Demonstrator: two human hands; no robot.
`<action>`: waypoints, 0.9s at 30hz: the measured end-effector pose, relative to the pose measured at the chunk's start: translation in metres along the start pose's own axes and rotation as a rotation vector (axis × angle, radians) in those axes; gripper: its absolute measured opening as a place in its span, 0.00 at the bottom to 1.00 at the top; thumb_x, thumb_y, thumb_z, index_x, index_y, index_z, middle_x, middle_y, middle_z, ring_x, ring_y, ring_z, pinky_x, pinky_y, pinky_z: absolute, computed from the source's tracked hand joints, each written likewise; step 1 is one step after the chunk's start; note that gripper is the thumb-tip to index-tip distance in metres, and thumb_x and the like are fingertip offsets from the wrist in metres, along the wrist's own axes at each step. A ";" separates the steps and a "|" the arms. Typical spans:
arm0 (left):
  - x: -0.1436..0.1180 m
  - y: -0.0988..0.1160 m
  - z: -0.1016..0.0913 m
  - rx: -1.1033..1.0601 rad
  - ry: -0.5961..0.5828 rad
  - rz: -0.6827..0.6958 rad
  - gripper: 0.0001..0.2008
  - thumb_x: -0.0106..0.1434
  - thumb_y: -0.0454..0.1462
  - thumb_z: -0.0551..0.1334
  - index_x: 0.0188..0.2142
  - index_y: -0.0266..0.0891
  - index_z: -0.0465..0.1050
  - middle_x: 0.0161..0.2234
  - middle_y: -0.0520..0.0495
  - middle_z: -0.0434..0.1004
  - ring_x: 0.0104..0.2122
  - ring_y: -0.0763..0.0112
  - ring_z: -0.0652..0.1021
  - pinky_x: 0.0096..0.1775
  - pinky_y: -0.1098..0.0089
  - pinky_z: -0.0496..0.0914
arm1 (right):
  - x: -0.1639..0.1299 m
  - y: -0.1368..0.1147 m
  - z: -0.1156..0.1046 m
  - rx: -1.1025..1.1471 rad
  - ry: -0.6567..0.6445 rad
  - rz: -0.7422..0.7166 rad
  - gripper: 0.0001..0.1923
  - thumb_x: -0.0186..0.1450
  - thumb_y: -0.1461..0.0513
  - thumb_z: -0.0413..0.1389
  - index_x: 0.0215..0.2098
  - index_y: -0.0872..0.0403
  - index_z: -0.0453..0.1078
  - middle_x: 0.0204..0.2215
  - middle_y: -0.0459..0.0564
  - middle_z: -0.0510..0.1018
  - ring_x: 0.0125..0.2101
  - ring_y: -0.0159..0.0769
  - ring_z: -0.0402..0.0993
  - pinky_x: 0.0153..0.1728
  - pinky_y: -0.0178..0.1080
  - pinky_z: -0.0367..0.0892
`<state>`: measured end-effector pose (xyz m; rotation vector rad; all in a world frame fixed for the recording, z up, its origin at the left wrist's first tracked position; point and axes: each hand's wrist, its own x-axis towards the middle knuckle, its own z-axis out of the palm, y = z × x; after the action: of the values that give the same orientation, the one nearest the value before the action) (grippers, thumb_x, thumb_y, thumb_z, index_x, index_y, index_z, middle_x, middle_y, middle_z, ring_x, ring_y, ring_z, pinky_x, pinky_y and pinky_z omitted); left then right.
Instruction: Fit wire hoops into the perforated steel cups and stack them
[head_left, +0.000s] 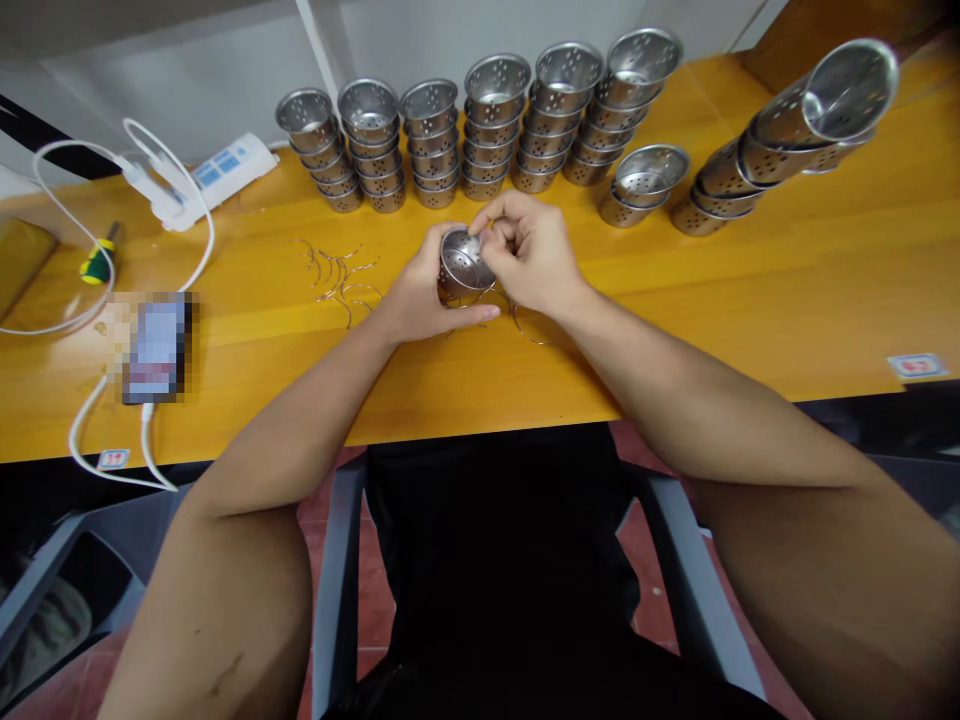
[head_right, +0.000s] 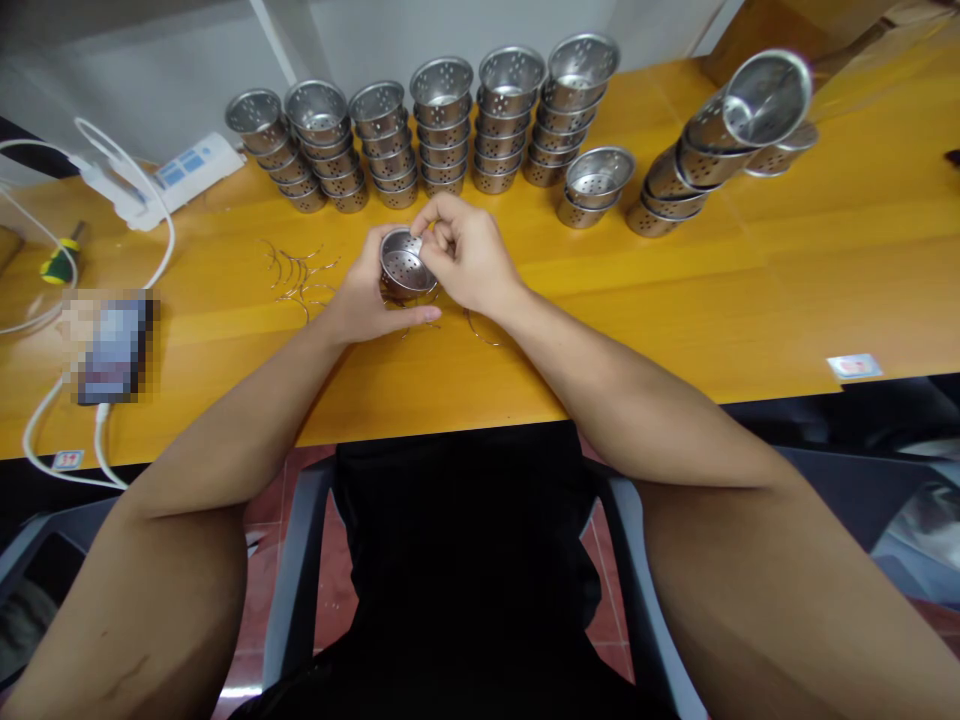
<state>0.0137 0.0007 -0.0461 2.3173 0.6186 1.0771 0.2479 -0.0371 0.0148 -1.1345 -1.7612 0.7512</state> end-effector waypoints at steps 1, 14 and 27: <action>0.000 0.000 0.002 0.005 0.007 -0.021 0.60 0.63 0.73 0.82 0.78 0.47 0.61 0.68 0.36 0.81 0.67 0.41 0.87 0.71 0.42 0.82 | 0.000 0.000 0.001 -0.008 0.001 0.008 0.14 0.78 0.45 0.67 0.48 0.44 0.77 0.28 0.46 0.66 0.32 0.46 0.67 0.43 0.54 0.82; -0.003 -0.019 0.006 -0.242 0.090 -0.185 0.42 0.72 0.71 0.76 0.68 0.48 0.74 0.57 0.43 0.85 0.53 0.57 0.89 0.60 0.51 0.88 | 0.001 -0.012 -0.016 0.261 -0.211 -0.044 0.39 0.63 0.22 0.75 0.40 0.44 0.80 0.36 0.51 0.83 0.38 0.47 0.77 0.40 0.49 0.79; -0.004 -0.029 0.009 -0.214 0.060 -0.045 0.48 0.71 0.71 0.77 0.75 0.49 0.67 0.65 0.40 0.82 0.61 0.53 0.89 0.65 0.48 0.87 | 0.003 -0.008 -0.014 0.314 -0.181 0.000 0.42 0.59 0.22 0.79 0.38 0.44 0.74 0.30 0.47 0.73 0.31 0.42 0.70 0.28 0.45 0.68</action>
<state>0.0133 0.0180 -0.0710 2.0855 0.5476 1.1371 0.2568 -0.0376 0.0287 -0.8761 -1.7136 1.1160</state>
